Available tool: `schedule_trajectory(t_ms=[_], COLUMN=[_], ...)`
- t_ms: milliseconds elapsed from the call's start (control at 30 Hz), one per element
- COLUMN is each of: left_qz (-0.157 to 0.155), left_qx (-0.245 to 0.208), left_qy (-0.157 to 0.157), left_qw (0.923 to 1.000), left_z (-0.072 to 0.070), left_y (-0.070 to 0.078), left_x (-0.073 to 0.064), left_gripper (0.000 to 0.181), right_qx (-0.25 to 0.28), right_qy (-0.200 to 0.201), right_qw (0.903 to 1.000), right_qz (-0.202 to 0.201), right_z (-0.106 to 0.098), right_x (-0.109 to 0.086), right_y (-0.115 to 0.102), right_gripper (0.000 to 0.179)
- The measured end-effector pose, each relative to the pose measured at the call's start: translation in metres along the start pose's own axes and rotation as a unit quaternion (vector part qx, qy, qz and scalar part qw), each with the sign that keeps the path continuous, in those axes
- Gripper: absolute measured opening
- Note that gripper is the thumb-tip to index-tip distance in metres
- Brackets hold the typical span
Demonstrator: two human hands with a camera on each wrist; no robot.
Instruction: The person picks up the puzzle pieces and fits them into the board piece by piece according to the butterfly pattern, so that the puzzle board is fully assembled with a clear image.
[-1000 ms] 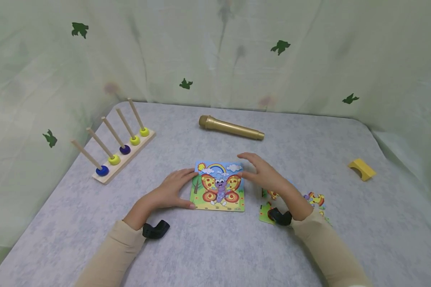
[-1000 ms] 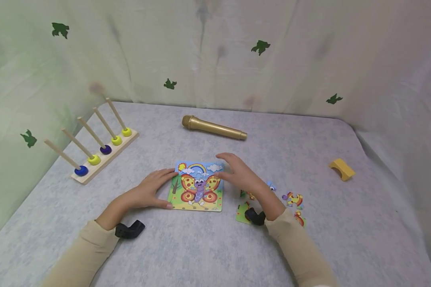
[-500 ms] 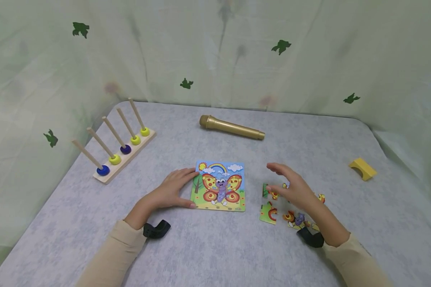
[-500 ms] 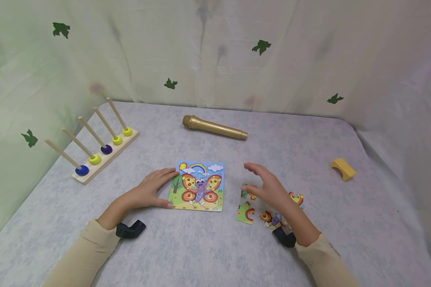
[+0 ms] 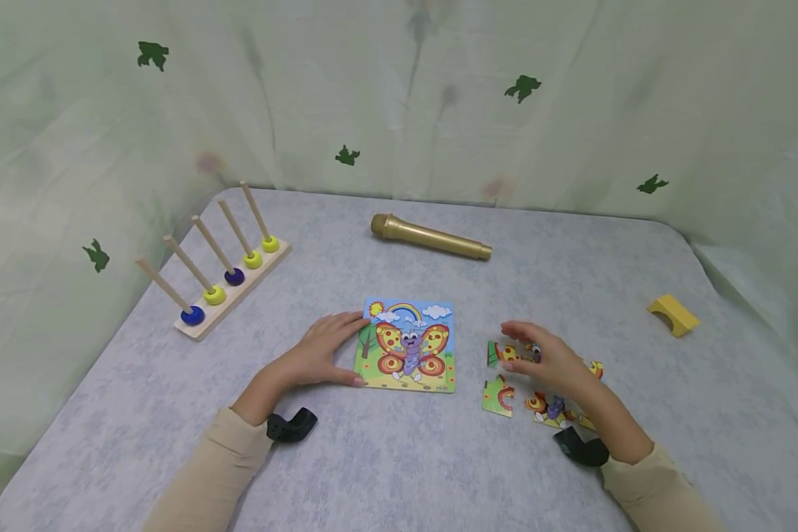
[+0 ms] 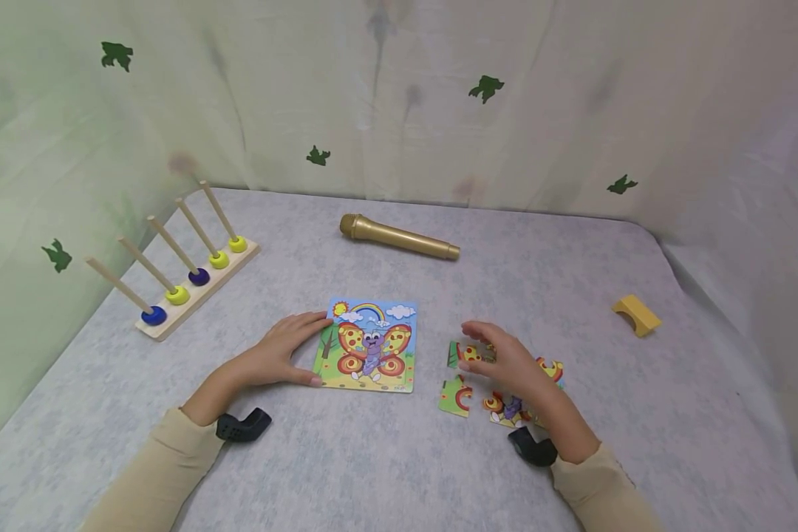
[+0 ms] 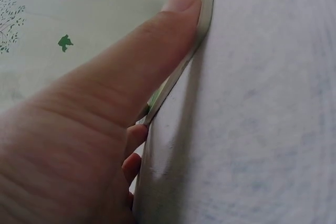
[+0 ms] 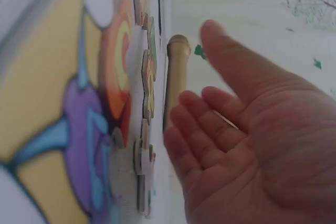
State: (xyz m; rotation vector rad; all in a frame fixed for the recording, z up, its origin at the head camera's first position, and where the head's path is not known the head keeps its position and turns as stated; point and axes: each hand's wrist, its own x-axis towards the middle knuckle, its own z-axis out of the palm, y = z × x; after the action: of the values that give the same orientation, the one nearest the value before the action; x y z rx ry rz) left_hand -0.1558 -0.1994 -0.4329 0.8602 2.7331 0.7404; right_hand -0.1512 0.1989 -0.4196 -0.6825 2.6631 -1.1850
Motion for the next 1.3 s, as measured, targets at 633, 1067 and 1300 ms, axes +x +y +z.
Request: schedule_trajectory(t_ms=[633, 1067, 1300], left_qz=[0.007, 0.017, 0.001], left_qx=[0.000, 0.001, -0.001], left_qy=[0.019, 0.032, 0.011], left_qw=[0.9998, 0.9993, 0.9999], left_z=[0.003, 0.005, 0.003], left_y=[-0.001, -0.003, -0.002], left_x=[0.000, -0.001, 0.000], left_gripper=[0.099, 0.097, 0.099], right_qx=[-0.005, -0.071, -0.090], right_qy=[-0.056, -0.057, -0.035], right_qw=[0.9982, 0.9952, 0.9950], right_qz=[0.020, -0.037, -0.029], right_z=[0.000, 0.002, 0.002], right_x=[-0.002, 0.000, 0.000], right_y=[0.013, 0.010, 0.008], right_gripper=[0.056, 0.051, 0.050])
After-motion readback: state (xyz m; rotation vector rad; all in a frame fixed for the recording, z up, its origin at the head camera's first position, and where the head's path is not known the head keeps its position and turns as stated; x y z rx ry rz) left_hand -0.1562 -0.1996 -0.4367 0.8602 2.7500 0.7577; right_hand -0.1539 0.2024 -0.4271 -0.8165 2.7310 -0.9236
